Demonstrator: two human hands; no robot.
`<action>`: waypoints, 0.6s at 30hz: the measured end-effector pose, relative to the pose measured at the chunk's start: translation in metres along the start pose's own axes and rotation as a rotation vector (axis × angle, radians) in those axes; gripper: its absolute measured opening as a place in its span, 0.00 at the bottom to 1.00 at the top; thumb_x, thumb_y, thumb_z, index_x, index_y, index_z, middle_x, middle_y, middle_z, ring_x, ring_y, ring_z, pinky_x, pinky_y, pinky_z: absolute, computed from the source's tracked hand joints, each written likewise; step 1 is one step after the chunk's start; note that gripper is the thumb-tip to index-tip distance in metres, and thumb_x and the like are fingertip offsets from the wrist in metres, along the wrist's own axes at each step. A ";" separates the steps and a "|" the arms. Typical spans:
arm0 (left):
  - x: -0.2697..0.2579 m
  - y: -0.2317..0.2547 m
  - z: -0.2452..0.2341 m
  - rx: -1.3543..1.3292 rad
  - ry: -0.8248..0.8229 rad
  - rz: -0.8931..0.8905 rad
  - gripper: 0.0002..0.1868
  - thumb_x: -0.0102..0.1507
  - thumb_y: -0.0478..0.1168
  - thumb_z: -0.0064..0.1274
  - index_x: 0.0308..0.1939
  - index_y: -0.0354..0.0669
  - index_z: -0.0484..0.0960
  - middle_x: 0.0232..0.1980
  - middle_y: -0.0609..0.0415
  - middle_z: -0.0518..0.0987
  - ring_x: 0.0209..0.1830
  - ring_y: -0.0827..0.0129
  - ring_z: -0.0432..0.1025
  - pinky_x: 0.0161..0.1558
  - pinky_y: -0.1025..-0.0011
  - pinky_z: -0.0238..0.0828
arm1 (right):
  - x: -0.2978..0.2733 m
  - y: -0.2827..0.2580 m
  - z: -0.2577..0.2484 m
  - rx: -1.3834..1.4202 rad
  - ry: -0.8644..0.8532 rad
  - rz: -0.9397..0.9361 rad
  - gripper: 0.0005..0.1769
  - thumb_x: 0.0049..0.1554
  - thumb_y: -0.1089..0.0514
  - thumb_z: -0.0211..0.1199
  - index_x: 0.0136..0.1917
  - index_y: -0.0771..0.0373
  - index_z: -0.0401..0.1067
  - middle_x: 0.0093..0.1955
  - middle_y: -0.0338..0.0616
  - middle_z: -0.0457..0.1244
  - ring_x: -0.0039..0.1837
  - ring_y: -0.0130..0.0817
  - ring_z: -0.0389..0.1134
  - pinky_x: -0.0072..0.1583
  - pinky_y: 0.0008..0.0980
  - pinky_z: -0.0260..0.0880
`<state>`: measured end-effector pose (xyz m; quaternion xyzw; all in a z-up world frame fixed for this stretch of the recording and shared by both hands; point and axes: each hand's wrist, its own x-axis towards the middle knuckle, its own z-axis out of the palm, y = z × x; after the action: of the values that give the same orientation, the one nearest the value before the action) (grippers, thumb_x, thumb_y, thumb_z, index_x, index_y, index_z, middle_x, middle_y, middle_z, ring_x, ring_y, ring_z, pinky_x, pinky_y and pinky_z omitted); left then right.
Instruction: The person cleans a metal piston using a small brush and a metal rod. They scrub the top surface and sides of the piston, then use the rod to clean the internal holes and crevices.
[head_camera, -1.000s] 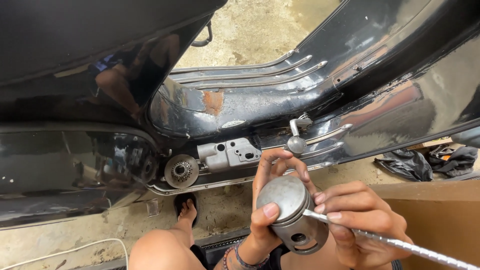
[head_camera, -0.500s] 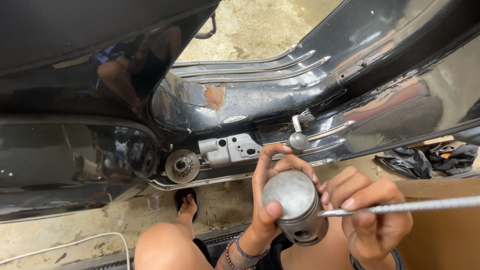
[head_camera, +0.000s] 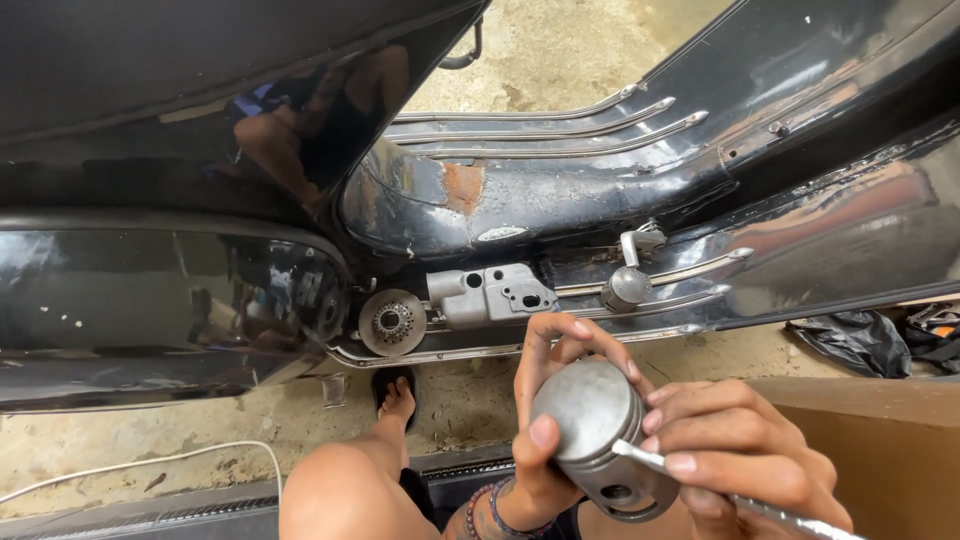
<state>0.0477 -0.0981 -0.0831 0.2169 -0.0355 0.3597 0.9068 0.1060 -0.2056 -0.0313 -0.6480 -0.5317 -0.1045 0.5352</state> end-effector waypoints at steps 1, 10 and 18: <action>0.000 0.000 -0.001 -0.006 -0.020 0.024 0.38 0.60 0.63 0.63 0.54 0.37 0.64 0.41 0.42 0.73 0.35 0.60 0.73 0.39 0.68 0.74 | -0.001 0.003 -0.006 0.037 -0.093 -0.028 0.09 0.60 0.53 0.54 0.45 0.60 0.69 0.41 0.47 0.71 0.47 0.38 0.78 0.57 0.37 0.89; -0.010 0.015 0.010 0.082 -0.057 0.008 0.31 0.60 0.60 0.59 0.51 0.39 0.68 0.38 0.44 0.75 0.36 0.64 0.73 0.38 0.71 0.71 | -0.036 -0.003 -0.022 -0.069 -0.153 0.174 0.10 0.51 0.51 0.62 0.38 0.56 0.79 0.45 0.37 0.72 0.50 0.25 0.80 0.59 0.28 0.87; -0.011 0.018 0.015 0.019 -0.053 -0.109 0.32 0.59 0.57 0.59 0.53 0.37 0.66 0.40 0.41 0.77 0.33 0.62 0.73 0.39 0.69 0.71 | -0.030 0.000 -0.025 0.061 -0.134 0.085 0.06 0.58 0.53 0.57 0.43 0.52 0.74 0.44 0.38 0.73 0.50 0.28 0.80 0.58 0.33 0.92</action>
<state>0.0293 -0.0996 -0.0658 0.2368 -0.0444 0.3044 0.9216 0.1047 -0.2432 -0.0417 -0.6588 -0.5413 -0.0219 0.5219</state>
